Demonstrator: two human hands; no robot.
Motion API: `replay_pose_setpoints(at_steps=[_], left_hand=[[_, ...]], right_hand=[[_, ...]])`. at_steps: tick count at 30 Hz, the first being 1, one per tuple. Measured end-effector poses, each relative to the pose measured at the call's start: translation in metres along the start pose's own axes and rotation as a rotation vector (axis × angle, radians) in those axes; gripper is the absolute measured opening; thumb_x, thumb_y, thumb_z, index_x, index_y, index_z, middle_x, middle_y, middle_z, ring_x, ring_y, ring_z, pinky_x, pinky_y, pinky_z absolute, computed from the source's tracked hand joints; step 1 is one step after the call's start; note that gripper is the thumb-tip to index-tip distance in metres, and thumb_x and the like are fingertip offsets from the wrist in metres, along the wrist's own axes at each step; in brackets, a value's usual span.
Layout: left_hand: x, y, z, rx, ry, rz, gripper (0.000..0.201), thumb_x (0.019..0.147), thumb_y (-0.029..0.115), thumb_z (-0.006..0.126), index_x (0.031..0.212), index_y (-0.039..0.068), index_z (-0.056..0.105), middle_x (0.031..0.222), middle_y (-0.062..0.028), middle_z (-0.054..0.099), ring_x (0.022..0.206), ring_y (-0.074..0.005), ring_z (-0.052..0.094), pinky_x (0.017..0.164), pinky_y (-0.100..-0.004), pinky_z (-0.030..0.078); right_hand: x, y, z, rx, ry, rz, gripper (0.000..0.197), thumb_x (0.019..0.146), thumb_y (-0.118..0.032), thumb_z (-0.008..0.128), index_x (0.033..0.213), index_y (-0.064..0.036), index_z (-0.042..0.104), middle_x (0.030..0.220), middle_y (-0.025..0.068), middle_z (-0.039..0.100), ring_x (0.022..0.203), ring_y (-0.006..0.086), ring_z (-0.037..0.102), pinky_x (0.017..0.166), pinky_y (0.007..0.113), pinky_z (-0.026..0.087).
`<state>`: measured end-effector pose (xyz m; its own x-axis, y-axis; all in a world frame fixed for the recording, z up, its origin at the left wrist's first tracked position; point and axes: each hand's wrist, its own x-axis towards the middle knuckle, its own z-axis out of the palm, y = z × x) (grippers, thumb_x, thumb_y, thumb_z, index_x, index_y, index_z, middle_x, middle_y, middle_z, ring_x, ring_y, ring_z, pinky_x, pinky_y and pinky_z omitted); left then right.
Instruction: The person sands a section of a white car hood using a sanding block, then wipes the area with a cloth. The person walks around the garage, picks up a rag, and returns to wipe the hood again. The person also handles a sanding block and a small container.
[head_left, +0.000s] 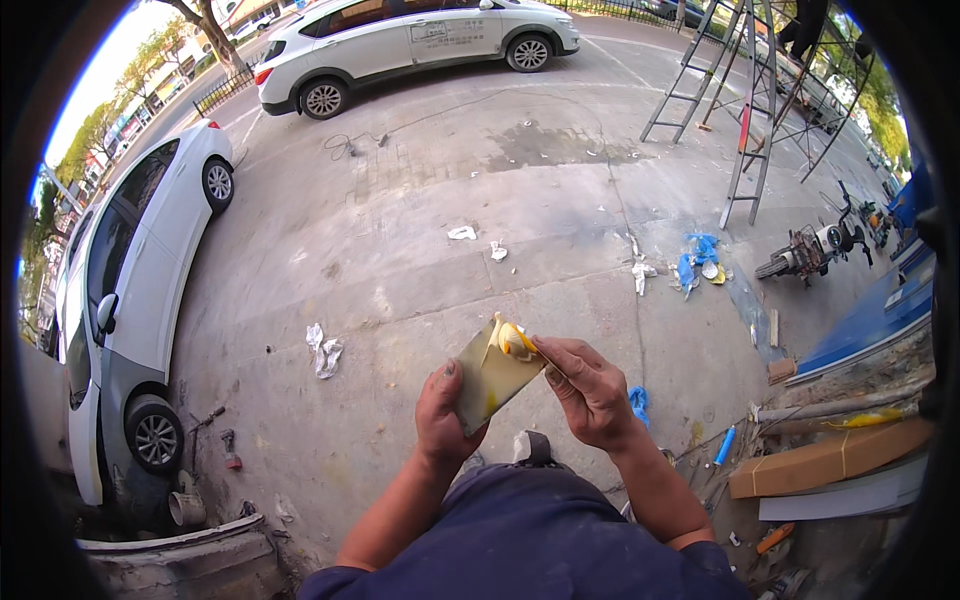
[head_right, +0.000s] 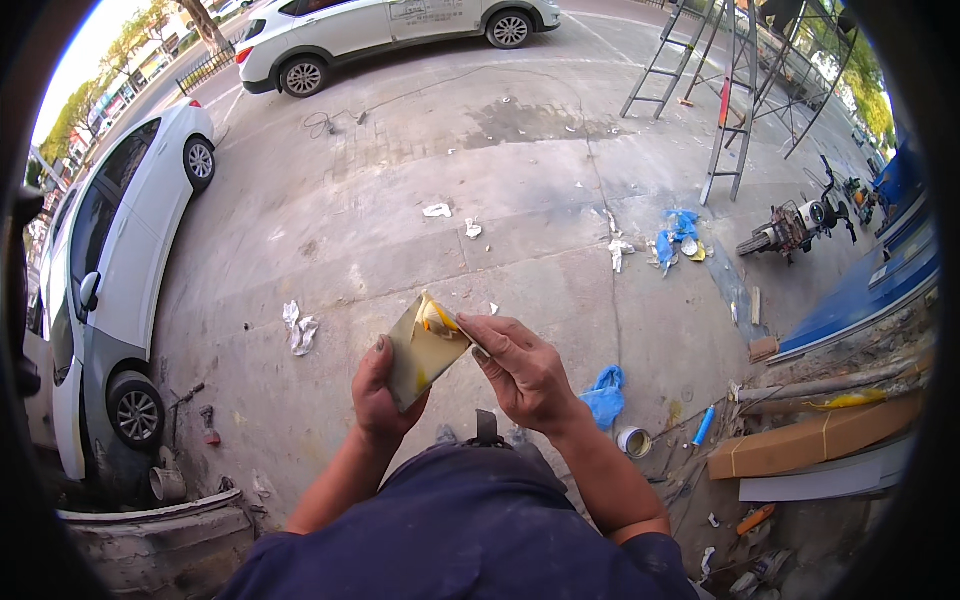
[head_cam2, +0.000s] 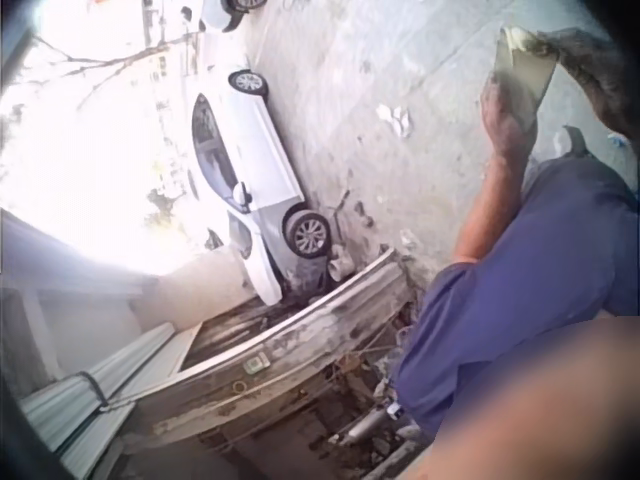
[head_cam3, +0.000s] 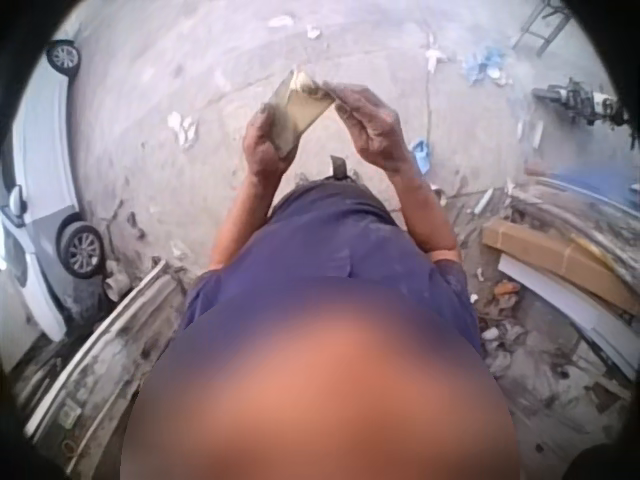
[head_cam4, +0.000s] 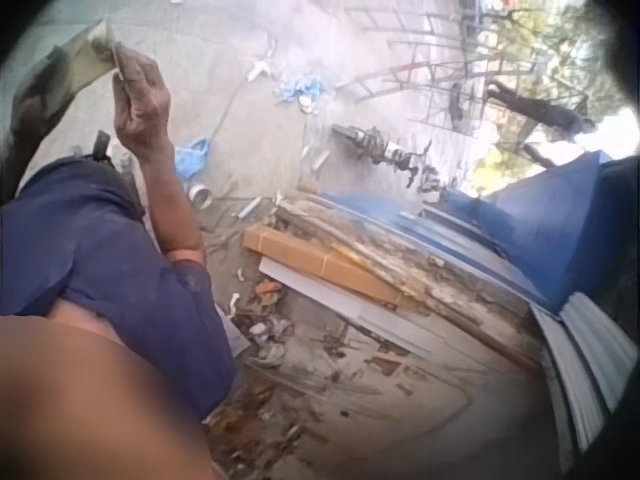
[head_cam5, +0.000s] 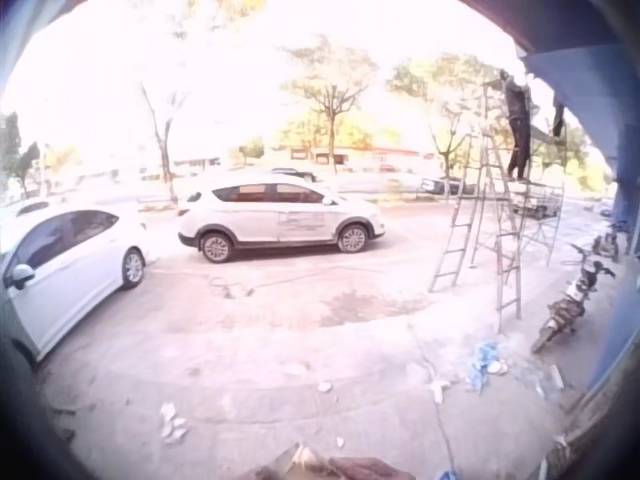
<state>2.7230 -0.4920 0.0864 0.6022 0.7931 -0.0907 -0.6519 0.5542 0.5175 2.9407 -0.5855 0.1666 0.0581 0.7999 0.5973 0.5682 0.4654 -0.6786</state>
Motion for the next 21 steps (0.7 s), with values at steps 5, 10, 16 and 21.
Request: replay_pose_setpoints(at_steps=[5,10,16,21], left_hand=[[0.002,0.015,0.008,0.017,-0.042,0.05,0.051,0.121,0.038,0.056,0.143,-0.007,0.065,0.132,-0.0171,0.077,0.116,-0.0266,0.077,0.104,-0.0399,0.061],[-0.002,0.012,0.029,0.144,-0.028,0.095,0.051,0.123,0.038,0.052,0.142,-0.008,0.065,0.13,-0.0163,0.077,0.117,-0.0248,0.077,0.104,-0.0387,0.06],[0.005,0.019,0.033,0.281,0.035,0.315,0.051,0.124,0.035,0.052,0.14,-0.011,0.066,0.132,-0.0175,0.075,0.12,-0.0239,0.074,0.107,-0.037,0.058],[0.002,0.012,0.035,0.646,-0.024,0.459,0.055,0.125,0.035,0.05,0.142,-0.015,0.066,0.133,-0.0166,0.072,0.124,-0.0216,0.067,0.11,-0.0341,0.05]], right_hand=[[-0.001,-0.005,-0.007,-0.302,0.13,0.032,0.053,0.096,0.006,0.076,0.146,-0.0104,0.079,0.136,0.0161,0.077,0.12,0.0354,0.075,0.103,0.044,0.064],[-0.008,-0.017,0.014,-0.485,0.056,-0.096,0.054,0.093,-0.002,0.077,0.142,-0.0231,0.084,0.145,0.0128,0.071,0.133,0.0349,0.066,0.117,0.052,0.055],[-0.017,-0.022,0.023,-0.289,-0.108,-0.163,0.057,0.092,0.002,0.076,0.143,-0.0216,0.082,0.136,0.0109,0.074,0.13,0.0319,0.07,0.113,0.047,0.059],[-0.014,-0.014,0.017,-0.125,0.243,0.097,0.046,0.098,0.009,0.074,0.142,-0.004,0.078,0.14,0.0161,0.075,0.124,0.0369,0.074,0.106,0.043,0.061]])
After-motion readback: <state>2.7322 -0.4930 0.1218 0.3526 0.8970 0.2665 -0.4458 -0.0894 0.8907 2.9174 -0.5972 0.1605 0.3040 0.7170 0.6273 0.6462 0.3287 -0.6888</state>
